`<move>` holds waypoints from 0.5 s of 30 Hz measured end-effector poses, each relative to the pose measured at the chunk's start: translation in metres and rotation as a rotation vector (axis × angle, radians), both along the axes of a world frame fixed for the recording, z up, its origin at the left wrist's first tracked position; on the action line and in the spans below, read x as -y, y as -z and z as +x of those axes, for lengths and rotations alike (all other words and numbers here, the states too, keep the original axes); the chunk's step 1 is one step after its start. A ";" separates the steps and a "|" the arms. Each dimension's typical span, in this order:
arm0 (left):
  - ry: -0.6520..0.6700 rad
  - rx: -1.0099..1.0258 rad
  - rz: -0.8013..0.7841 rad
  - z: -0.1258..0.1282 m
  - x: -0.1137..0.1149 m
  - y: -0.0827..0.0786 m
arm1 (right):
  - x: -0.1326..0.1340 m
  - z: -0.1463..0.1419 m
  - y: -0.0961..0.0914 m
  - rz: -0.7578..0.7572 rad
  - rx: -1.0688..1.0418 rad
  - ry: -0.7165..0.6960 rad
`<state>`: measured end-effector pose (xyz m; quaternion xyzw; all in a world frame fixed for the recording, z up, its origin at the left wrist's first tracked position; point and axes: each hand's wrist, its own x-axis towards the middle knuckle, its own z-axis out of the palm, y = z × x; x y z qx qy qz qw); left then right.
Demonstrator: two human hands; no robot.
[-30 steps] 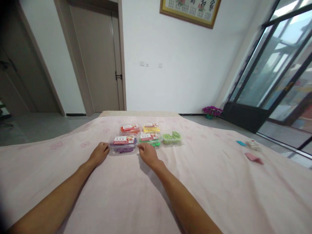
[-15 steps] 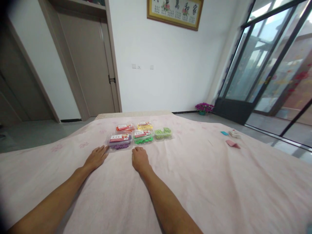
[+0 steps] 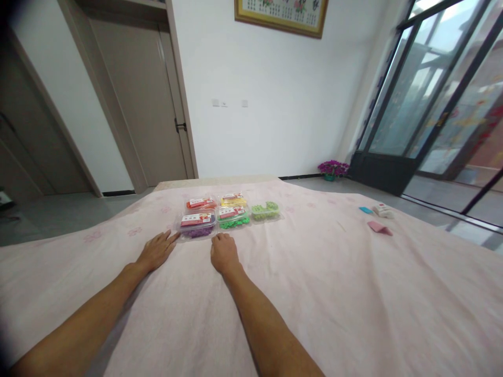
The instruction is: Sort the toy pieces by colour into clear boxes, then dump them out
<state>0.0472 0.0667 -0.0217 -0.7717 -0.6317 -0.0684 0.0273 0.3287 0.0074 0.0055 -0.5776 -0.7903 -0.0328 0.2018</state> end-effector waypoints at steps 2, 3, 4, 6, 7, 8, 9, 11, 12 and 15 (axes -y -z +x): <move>-0.009 -0.015 -0.005 0.003 0.003 -0.003 | 0.000 0.000 -0.001 -0.001 -0.001 0.004; -0.024 -0.009 -0.011 0.005 0.005 -0.004 | 0.000 -0.001 -0.001 -0.001 -0.003 0.007; -0.046 0.006 -0.017 0.006 0.007 -0.004 | 0.000 -0.001 -0.001 -0.002 -0.003 0.012; -0.100 0.051 -0.032 0.009 0.012 -0.005 | 0.000 -0.001 0.000 -0.002 -0.002 0.020; -0.124 0.074 -0.039 0.010 0.014 -0.005 | 0.000 -0.001 0.000 0.003 -0.003 0.023; -0.143 0.095 -0.044 0.011 0.016 -0.004 | -0.001 -0.002 0.000 0.009 -0.004 0.024; -0.156 0.112 -0.048 0.011 0.018 -0.004 | -0.001 -0.002 0.000 0.016 -0.005 0.025; -0.166 0.148 -0.047 0.009 0.022 -0.003 | -0.001 -0.001 0.000 0.028 -0.008 0.022; -0.167 0.174 -0.045 0.008 0.024 -0.002 | -0.001 -0.001 0.001 0.028 -0.008 0.021; -0.163 0.285 -0.028 0.005 0.029 -0.003 | -0.002 -0.001 0.001 0.025 -0.017 0.026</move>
